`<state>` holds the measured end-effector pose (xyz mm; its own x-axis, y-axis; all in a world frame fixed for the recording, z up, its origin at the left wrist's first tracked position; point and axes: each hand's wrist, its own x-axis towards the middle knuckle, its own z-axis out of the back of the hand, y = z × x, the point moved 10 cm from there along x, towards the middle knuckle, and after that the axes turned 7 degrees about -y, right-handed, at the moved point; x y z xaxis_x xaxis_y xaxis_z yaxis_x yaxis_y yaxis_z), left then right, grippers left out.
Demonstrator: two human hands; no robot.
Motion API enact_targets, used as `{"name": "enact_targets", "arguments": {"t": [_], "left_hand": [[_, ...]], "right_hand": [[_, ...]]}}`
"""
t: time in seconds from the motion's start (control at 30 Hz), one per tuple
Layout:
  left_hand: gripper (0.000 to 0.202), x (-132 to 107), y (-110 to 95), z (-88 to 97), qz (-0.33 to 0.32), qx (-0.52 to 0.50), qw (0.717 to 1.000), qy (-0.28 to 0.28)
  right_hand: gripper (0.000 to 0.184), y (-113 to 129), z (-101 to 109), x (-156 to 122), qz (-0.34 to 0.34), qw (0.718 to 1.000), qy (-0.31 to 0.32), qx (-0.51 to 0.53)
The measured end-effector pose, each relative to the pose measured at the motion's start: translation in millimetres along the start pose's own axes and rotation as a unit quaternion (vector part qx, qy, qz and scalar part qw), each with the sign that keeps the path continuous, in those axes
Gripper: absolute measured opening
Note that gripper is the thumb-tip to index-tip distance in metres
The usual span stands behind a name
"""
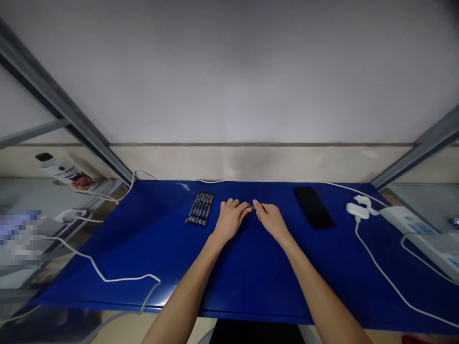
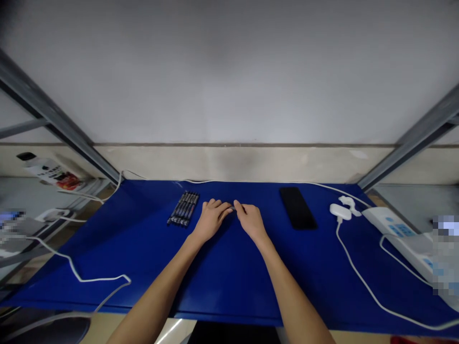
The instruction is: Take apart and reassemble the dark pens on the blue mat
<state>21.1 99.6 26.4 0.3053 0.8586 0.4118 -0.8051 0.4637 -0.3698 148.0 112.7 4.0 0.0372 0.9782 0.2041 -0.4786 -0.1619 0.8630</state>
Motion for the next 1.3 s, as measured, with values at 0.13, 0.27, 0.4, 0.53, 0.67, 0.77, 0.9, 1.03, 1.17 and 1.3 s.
{"name": "enact_targets", "arguments": {"t": [0.13, 0.27, 0.4, 0.53, 0.67, 0.77, 0.9, 1.03, 1.17, 1.3], "left_hand": [[0.037, 0.5, 4.3, 0.2, 0.014, 0.007, 1.000, -0.001], [0.040, 1.3, 0.0, 2.9, 0.013, 0.014, 1.000, -0.001], [0.038, 0.7, -5.5, 4.9, 0.009, -0.015, 1.000, -0.004], [0.030, 0.8, 2.5, 8.0, 0.057, -0.176, 0.982, -0.035], [0.025, 3.2, 20.4, 9.6, 0.136, -0.425, 0.890, -0.096], [0.027, 5.5, 26.7, 10.2, 0.153, -0.539, 0.819, -0.125], [0.029, 5.1, 27.2, 6.7, 0.175, -0.583, 0.784, -0.124], [0.028, 4.2, 21.9, 0.1, 0.179, -0.583, 0.787, -0.097], [0.029, 0.6, 36.9, -4.4, 0.226, -0.546, 0.799, -0.111], [0.032, -1.4, 36.2, -19.3, 0.250, -0.512, 0.821, -0.039]], "right_hand": [[0.034, 19.1, 6.3, -1.3, 0.042, 0.999, -0.013, 0.003], [0.041, 21.0, 8.3, -2.6, 0.042, 0.999, -0.021, -0.021], [0.046, 22.1, 11.9, -3.8, 0.037, 0.999, -0.035, -0.003], [0.038, 28.9, 2.2, -6.2, 0.046, 0.996, 0.005, 0.070], [0.030, 22.6, -3.9, -4.8, 0.036, 0.996, -0.001, 0.087], [0.029, 10.0, -4.9, -1.6, 0.015, 0.994, -0.026, 0.109], [0.032, -5.0, -12.1, 1.8, -0.045, 0.969, -0.010, 0.241], [0.030, -8.5, -3.1, 5.6, -0.059, 0.959, -0.028, 0.276], [0.030, -22.1, 22.3, 9.2, -0.091, 0.949, -0.116, 0.280], [0.032, -33.0, 36.6, 10.8, -0.123, 0.911, -0.171, 0.355]]}}
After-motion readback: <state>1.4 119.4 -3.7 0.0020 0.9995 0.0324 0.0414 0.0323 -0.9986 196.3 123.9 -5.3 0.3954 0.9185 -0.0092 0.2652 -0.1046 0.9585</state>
